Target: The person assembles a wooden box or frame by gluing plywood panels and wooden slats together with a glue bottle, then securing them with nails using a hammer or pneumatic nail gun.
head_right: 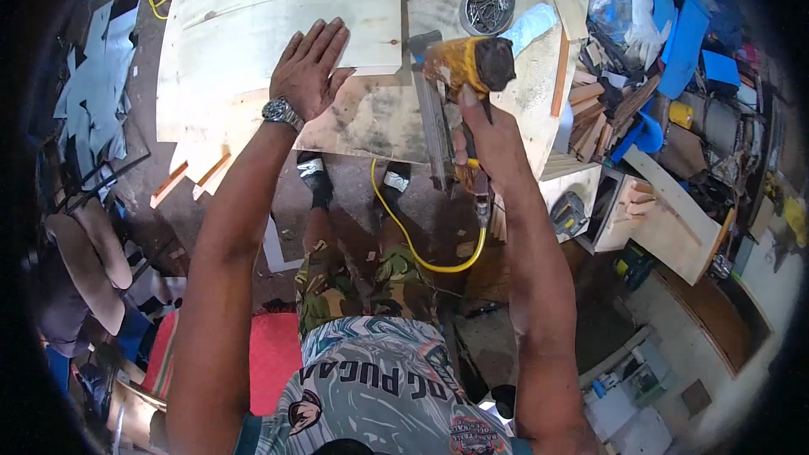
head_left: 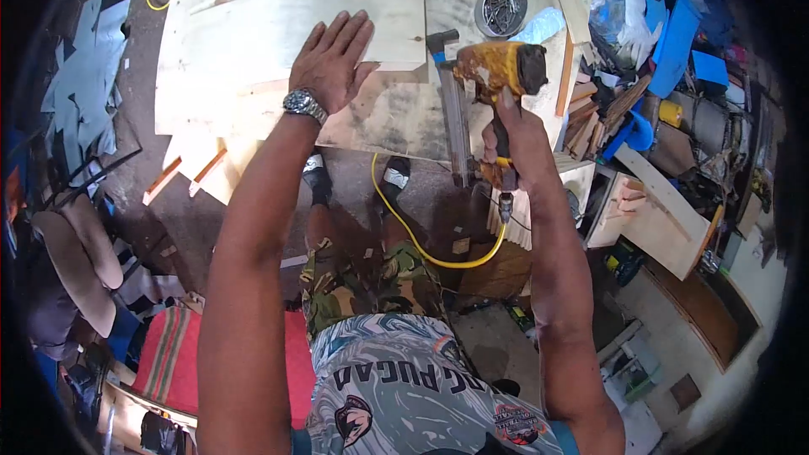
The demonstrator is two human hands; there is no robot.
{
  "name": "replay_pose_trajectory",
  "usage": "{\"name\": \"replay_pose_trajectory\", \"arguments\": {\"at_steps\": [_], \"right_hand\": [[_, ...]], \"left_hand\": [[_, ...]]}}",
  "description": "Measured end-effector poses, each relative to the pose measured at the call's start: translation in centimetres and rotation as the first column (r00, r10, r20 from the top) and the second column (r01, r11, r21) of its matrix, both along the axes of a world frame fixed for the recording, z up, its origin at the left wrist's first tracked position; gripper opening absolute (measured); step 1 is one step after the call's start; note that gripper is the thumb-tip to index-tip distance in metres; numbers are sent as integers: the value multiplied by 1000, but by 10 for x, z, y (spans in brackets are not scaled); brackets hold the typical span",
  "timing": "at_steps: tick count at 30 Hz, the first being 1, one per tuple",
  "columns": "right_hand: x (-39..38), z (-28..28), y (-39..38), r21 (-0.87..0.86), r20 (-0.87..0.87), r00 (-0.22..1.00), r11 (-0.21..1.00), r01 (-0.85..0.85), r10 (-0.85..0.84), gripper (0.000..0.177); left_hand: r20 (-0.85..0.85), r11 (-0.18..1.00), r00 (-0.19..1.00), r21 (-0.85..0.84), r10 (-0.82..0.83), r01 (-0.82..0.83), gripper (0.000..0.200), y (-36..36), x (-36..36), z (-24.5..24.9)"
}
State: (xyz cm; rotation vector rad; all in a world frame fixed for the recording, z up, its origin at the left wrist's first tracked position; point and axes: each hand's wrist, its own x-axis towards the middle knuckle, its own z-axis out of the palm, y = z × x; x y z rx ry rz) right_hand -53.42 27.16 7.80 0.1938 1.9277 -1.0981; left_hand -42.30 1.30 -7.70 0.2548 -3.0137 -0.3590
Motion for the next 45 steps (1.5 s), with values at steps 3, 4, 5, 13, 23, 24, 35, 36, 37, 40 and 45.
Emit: {"name": "replay_pose_trajectory", "arguments": {"at_steps": [3,4,5,13,23,24,35,36,37,40,45], "right_hand": [[0,2,-17,98,-48,996,993,-73,78,56],[0,3,-22,108,-46,995,991,-78,83,56],[0,5,-26,119,-47,995,990,-79,85,56],[-1,11,-47,165,-58,984,974,-156,167,61],[-2,24,-65,241,-37,968,943,-232,247,64],[-3,25,-65,240,-43,969,944,-227,244,64],[9,18,-72,203,-64,966,950,-235,252,66],[9,17,-73,209,-59,969,952,-225,242,66],[9,15,-73,215,-55,972,953,-214,230,66],[6,16,-68,206,-54,983,965,-163,177,60],[8,38,-54,236,-96,987,967,-101,126,55]], "left_hand": [[4,1000,1000,-5,13,-13,59,0,1,-2],[4,1000,1000,-9,18,-17,59,-1,3,-3],[2,1000,1000,-14,18,-18,59,-1,3,-3],[-26,1000,999,-9,20,-21,59,0,3,-3],[-21,1000,999,-1,28,-28,59,0,4,-5],[-25,1000,999,-6,26,-26,60,0,3,-4],[-64,999,998,31,18,-16,60,-1,2,-9],[-66,999,998,33,13,-11,61,-1,3,-9],[-67,999,998,42,13,-10,61,0,3,-8],[-78,998,997,58,15,-11,61,-1,3,-8],[-112,991,994,133,16,-1,60,3,0,-13]]}}
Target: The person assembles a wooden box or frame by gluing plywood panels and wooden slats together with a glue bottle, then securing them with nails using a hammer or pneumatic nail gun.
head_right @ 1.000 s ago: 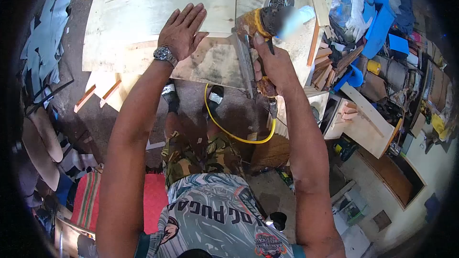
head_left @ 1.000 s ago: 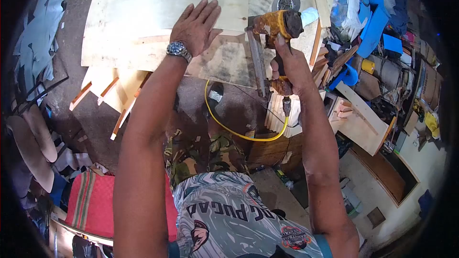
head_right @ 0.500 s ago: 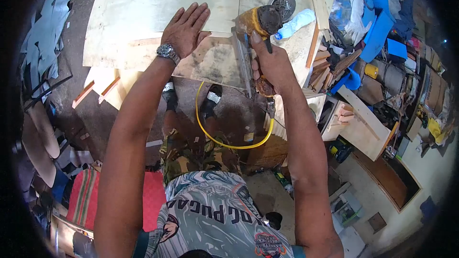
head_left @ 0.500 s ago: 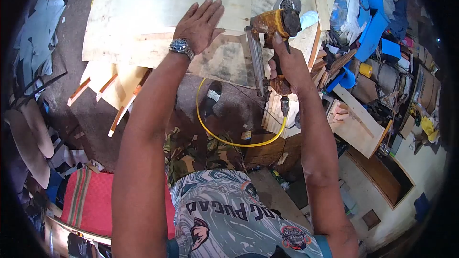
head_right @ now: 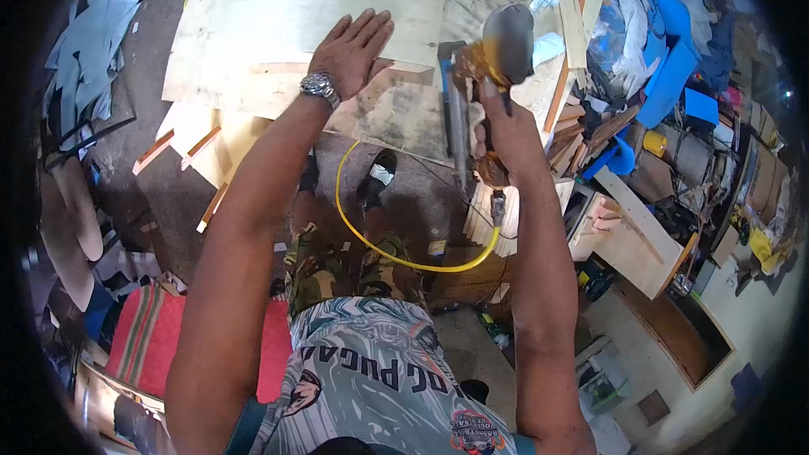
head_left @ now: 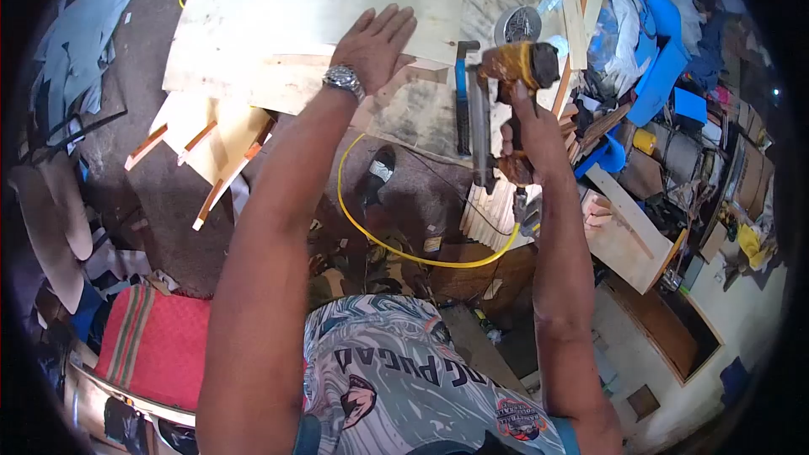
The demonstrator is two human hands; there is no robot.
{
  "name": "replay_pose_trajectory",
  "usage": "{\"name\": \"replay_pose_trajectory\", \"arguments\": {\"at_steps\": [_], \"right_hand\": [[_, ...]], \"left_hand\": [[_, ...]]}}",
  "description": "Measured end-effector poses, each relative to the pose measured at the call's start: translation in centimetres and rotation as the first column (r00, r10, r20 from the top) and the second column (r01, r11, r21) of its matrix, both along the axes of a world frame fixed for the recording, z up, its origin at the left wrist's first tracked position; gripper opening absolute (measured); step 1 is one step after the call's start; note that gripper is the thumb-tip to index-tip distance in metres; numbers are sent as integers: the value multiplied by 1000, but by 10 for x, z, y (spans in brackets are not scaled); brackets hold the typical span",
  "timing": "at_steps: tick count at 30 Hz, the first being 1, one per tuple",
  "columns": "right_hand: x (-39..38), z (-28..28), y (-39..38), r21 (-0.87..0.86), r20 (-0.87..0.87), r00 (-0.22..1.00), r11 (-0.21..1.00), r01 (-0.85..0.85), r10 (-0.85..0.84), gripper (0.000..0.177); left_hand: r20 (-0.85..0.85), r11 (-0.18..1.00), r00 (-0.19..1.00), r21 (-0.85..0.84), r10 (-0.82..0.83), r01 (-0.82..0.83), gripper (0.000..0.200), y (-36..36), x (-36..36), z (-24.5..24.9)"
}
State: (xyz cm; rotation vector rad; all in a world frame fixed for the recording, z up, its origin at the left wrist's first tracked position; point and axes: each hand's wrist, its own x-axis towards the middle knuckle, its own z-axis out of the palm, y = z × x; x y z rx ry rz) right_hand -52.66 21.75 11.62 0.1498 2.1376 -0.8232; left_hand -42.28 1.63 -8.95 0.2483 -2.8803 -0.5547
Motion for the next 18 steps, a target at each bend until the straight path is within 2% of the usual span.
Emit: {"name": "replay_pose_trajectory", "arguments": {"at_steps": [1,2,3,5,6,8,9,10,11,13,15,16,17,18], "right_hand": [[5,7,3,74,-9,1000,997,-8,9,56],[8,9,10,100,-40,997,993,-55,59,57],[10,7,7,106,-67,990,987,-119,126,59],[24,10,-2,45,-36,994,994,-100,102,63],[31,7,-8,16,-46,989,990,-140,140,63],[41,7,-15,-27,-38,979,979,-203,202,64],[51,15,-30,-62,-14,981,979,-192,191,58],[57,10,-38,-91,1,980,976,-196,197,55],[61,6,-45,-114,15,979,973,-202,205,52],[75,10,-77,-128,44,967,962,-243,250,49],[90,11,-115,-138,50,954,948,-287,296,48],[97,11,-132,-139,46,945,939,-315,323,48],[103,10,-149,-143,40,935,928,-344,353,48],[107,7,-163,-171,51,922,913,-371,384,49]], "left_hand": [[-8,1000,1000,0,13,-13,61,-5,3,3],[81,999,996,15,-38,37,62,-8,4,12],[26,992,996,94,-87,84,59,-12,9,15],[-238,957,971,280,-2,71,48,-18,36,28],[-231,913,950,393,209,-105,43,-29,66,28],[-188,705,798,610,573,-363,33,-46,121,27],[-21,398,633,793,774,-461,21,-64,145,17],[43,347,532,713,845,-609,23,-89,173,13],[53,336,496,673,867,-659,26,-112,195,11],[223,236,547,727,807,-644,32,-155,218,23],[241,194,616,810,749,-553,39,-197,220,0],[207,213,633,826,746,-521,40,-214,211,-1],[229,271,686,798,691,-539,43,-230,202,5],[181,463,767,705,616,-538,46,-249,190,6]]}}
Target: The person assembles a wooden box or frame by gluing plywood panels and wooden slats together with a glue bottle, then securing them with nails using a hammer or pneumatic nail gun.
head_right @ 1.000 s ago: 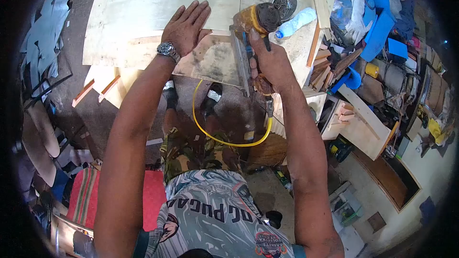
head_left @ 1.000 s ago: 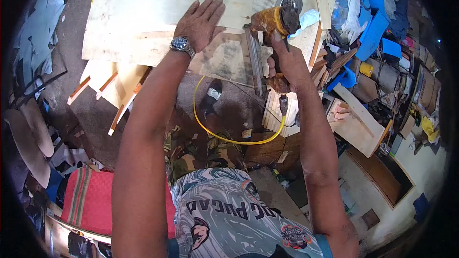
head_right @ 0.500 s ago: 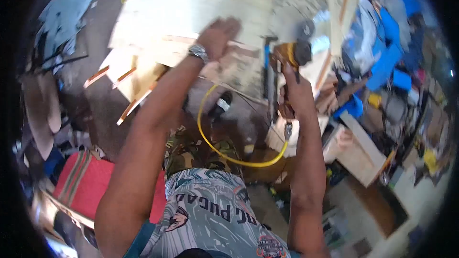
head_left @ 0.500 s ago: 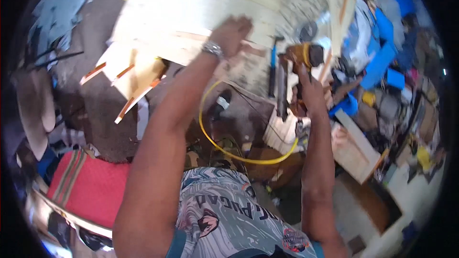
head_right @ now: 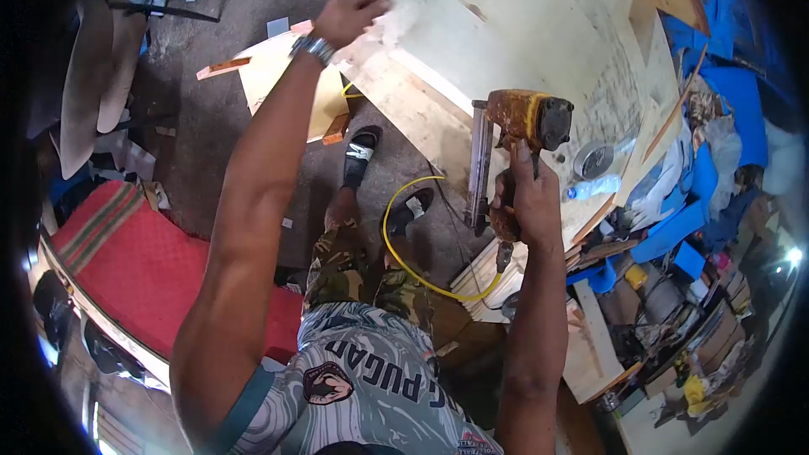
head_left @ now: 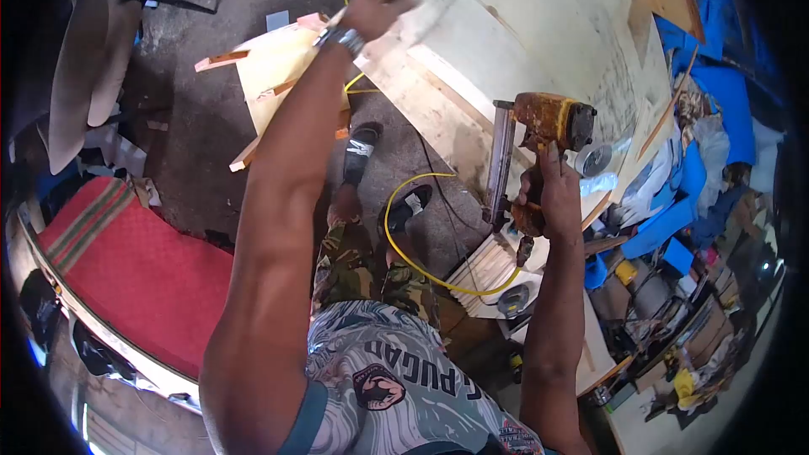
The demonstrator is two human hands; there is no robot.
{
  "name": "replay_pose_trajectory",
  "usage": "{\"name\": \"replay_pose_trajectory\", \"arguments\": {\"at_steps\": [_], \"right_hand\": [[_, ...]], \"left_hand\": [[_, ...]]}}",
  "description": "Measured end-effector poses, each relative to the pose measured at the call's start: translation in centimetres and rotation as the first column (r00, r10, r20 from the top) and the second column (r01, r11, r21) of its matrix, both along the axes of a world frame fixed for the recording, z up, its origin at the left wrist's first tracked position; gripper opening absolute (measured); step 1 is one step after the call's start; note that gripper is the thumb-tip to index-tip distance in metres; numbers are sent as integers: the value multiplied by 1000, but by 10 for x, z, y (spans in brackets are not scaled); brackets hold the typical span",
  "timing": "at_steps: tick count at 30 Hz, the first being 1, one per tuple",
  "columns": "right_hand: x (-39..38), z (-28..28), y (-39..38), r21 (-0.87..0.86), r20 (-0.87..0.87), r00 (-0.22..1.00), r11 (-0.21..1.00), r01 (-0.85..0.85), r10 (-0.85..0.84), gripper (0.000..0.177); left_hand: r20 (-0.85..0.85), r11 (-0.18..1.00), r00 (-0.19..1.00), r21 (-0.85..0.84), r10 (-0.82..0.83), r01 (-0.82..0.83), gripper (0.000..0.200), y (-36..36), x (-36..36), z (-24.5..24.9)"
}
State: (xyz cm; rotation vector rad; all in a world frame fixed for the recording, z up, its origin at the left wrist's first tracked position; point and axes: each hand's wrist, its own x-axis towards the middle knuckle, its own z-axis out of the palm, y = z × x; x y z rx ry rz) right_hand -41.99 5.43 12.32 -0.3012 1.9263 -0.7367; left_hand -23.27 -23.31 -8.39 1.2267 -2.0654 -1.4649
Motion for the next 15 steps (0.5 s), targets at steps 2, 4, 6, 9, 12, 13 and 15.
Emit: {"name": "replay_pose_trajectory", "arguments": {"at_steps": [2,4,6,9,12,13,15], "right_hand": [[7,-1,-22,0,-1,999,999,-33,33,50],[17,-2,-46,13,-1,999,999,-42,42,51],[27,-3,-66,28,2,999,999,-33,33,53],[33,-14,-85,25,39,999,1000,7,-8,55],[39,-20,-104,53,34,999,999,-12,10,58],[40,-21,-110,58,35,999,998,-19,17,58],[41,-25,-115,59,51,999,998,-18,15,59]], "left_hand": [[127,984,982,-89,-140,152,56,-19,-33,9],[192,949,930,47,-314,311,57,-34,-62,1],[196,904,883,113,-427,412,57,-38,-73,-2],[143,873,863,144,-484,466,61,-34,-81,-14],[195,863,841,99,-505,496,64,-37,-83,-17],[193,858,837,111,-513,501,65,-39,-83,-16],[189,849,828,140,-529,510,65,-39,-84,-17]]}}
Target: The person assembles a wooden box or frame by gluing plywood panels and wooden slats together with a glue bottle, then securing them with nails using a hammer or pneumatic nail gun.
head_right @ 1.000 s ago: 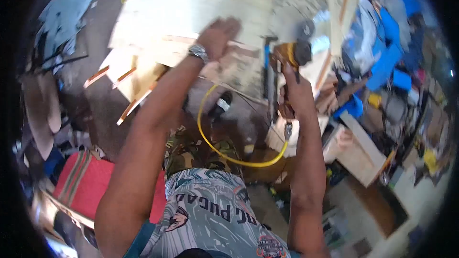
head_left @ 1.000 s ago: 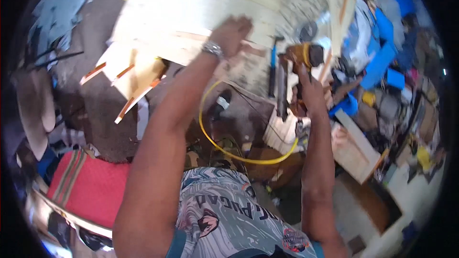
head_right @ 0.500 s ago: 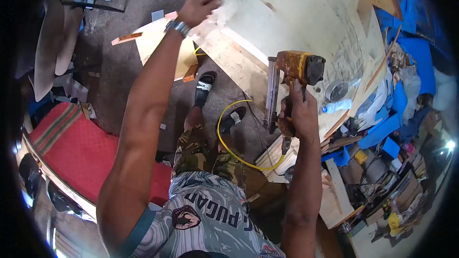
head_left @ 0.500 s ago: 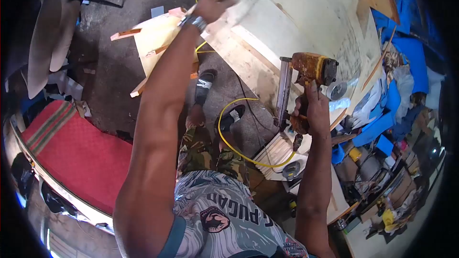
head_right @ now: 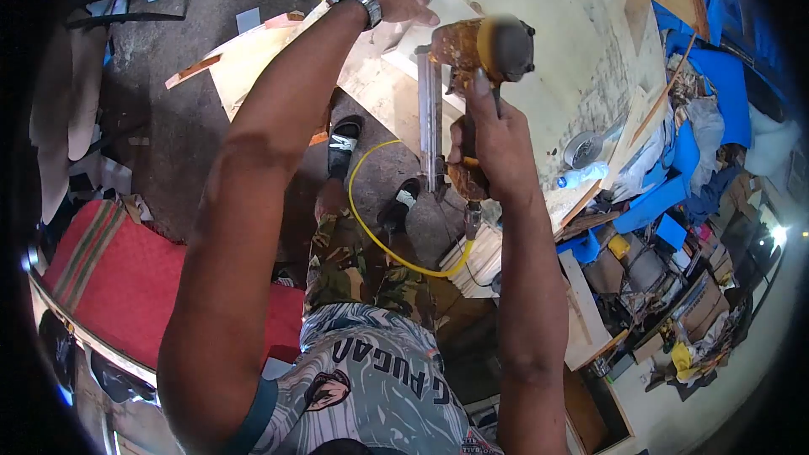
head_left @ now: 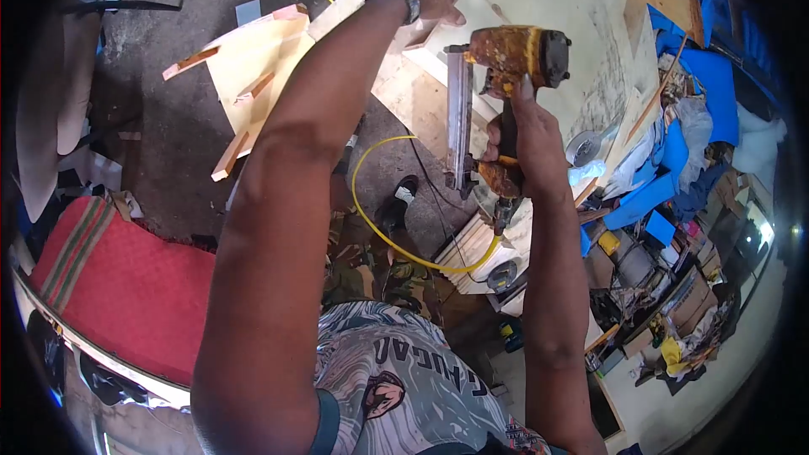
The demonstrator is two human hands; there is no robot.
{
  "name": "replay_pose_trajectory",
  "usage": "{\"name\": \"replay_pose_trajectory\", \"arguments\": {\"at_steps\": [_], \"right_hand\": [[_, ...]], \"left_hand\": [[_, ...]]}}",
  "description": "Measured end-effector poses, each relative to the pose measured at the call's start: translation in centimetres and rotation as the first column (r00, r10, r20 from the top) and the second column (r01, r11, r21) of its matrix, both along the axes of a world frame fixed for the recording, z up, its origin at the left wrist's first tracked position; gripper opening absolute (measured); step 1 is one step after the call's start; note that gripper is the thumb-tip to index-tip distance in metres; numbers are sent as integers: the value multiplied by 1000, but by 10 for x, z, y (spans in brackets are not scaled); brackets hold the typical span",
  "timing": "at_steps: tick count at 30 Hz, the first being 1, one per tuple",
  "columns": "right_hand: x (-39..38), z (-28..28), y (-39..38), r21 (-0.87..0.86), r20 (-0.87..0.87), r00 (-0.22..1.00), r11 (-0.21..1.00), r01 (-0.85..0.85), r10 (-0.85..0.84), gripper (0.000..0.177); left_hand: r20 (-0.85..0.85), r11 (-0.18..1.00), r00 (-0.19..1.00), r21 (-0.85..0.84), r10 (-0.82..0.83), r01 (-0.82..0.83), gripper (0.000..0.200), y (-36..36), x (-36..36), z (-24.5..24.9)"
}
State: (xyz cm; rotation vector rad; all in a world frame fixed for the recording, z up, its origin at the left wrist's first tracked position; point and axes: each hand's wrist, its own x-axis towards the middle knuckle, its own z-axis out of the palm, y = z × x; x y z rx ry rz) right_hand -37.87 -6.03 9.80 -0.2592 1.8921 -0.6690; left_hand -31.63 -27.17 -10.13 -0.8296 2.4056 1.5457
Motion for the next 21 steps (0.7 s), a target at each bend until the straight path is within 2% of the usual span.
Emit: {"name": "replay_pose_trajectory", "arguments": {"at_steps": [6,9,12,15,18,21], "right_hand": [[4,-5,-9,7,35,999,999,-40,40,58],[6,-5,-13,26,25,998,998,-56,55,56],[6,-5,-18,84,4,997,993,-77,77,54],[4,-6,-21,113,-66,978,975,-192,200,52],[0,-3,-14,107,-94,970,971,-212,222,53],[-5,16,29,50,-23,998,998,-49,50,53]], "left_hand": [[-41,999,999,-41,33,-35,60,5,0,-3],[-75,995,995,-71,70,-75,50,9,1,-4],[-12,992,1000,-125,15,-16,42,6,-3,-5],[-92,990,996,-138,7,-19,39,6,2,-5],[-86,992,994,-107,63,-72,42,8,1,-1],[-39,996,999,-84,1,-4,51,6,2,-10]]}}
